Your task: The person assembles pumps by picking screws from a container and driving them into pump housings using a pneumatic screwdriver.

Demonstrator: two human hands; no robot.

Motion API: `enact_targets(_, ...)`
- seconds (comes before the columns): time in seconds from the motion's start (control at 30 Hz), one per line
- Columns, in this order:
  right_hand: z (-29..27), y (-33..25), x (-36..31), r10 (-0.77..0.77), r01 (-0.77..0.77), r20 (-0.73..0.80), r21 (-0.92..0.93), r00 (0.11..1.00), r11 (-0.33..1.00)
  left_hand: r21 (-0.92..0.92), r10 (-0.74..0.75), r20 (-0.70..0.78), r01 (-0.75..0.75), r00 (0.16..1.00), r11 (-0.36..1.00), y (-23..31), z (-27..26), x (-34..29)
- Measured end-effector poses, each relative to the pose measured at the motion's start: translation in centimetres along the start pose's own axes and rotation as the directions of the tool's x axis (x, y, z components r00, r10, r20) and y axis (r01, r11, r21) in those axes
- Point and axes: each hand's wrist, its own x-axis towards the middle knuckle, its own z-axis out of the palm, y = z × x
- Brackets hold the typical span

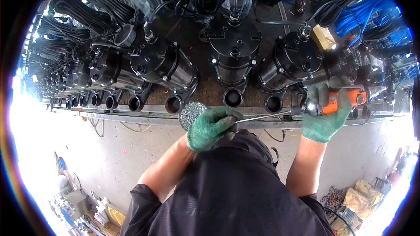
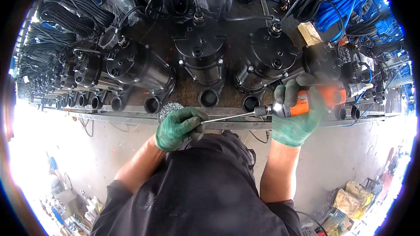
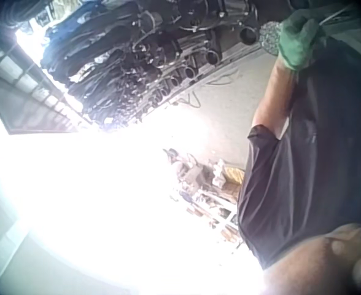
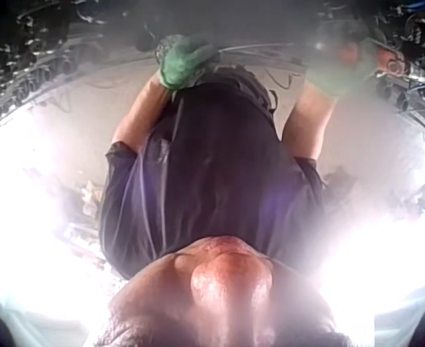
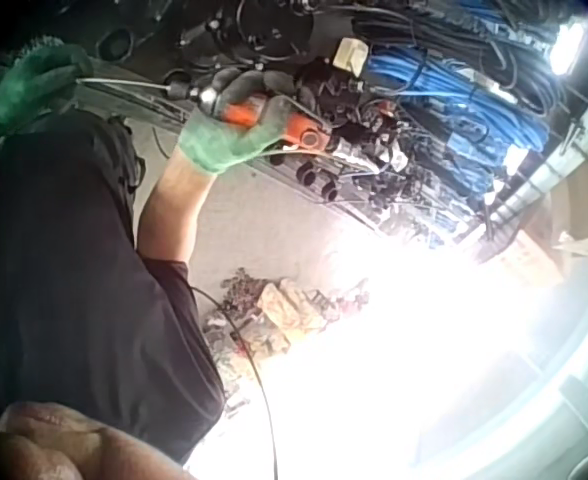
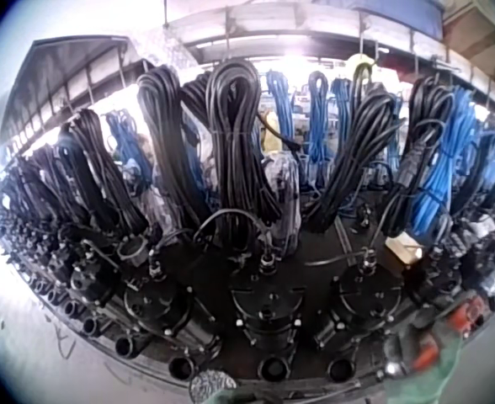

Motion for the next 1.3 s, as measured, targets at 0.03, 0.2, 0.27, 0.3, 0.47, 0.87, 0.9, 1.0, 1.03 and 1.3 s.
enact_targets(0.03,0.0,0.1,0.0,0.0,0.0,0.0,0.0,1.0,1.0,0.034,0.023,-0.014,-0.022,1.0,0.999,0.1,0.1,0.0)
enact_targets(0.2,0.1,0.9,-0.5,0.027,-0.03,-0.07,-0.04,0.997,0.999,0.523,0.22,-0.008,-0.183,0.976,0.832,0.0,-1.1,1.0)
enact_targets(0.27,-0.4,1.4,-0.8,0.107,-0.107,-0.028,-0.017,0.994,0.994,0.798,0.363,0.222,-0.383,0.905,0.465,-0.4,-2.3,2.1)
enact_targets(0.3,-0.5,1.6,-0.9,0.182,-0.182,0.012,0.002,0.983,0.983,0.797,0.364,0.219,-0.381,0.905,0.468,-1.3,-2.9,2.7)
enact_targets(0.47,-0.3,3.4,-2.0,0.151,-0.153,-0.031,-0.291,0.988,0.944,0.905,0.53,0.196,-0.361,0.825,0.227,-5.0,-5.2,6.8)
enact_targets(0.87,2.0,5.2,-1.5,0.221,0.129,0.367,-0.725,0.903,0.677,0.992,0.694,0.124,-0.112,0.709,-0.063,-8.1,-7.2,13.2)
enact_targets(0.9,2.0,5.1,-1.6,0.224,0.129,0.367,-0.728,0.903,0.673,0.995,0.7,0.091,-0.087,0.708,-0.041,-8.2,-7.2,13.2)
enact_targets(1.0,2.0,5.2,-1.9,0.277,0.086,0.311,-0.791,0.909,0.606,0.996,0.758,0.077,-0.091,0.648,-0.023,-8.7,-7.4,13.7)
enact_targets(1.03,2.2,5.2,-1.7,0.279,0.085,0.31,-0.793,0.909,0.604,0.996,0.757,0.075,-0.092,0.649,-0.021,-8.7,-7.5,13.7)
enact_targets(1.3,3.6,6.2,-0.6,0.245,0.223,0.417,-0.798,0.875,0.56,0.988,0.794,0.094,-0.156,0.6,0.001,-9.4,-8.4,14.0)
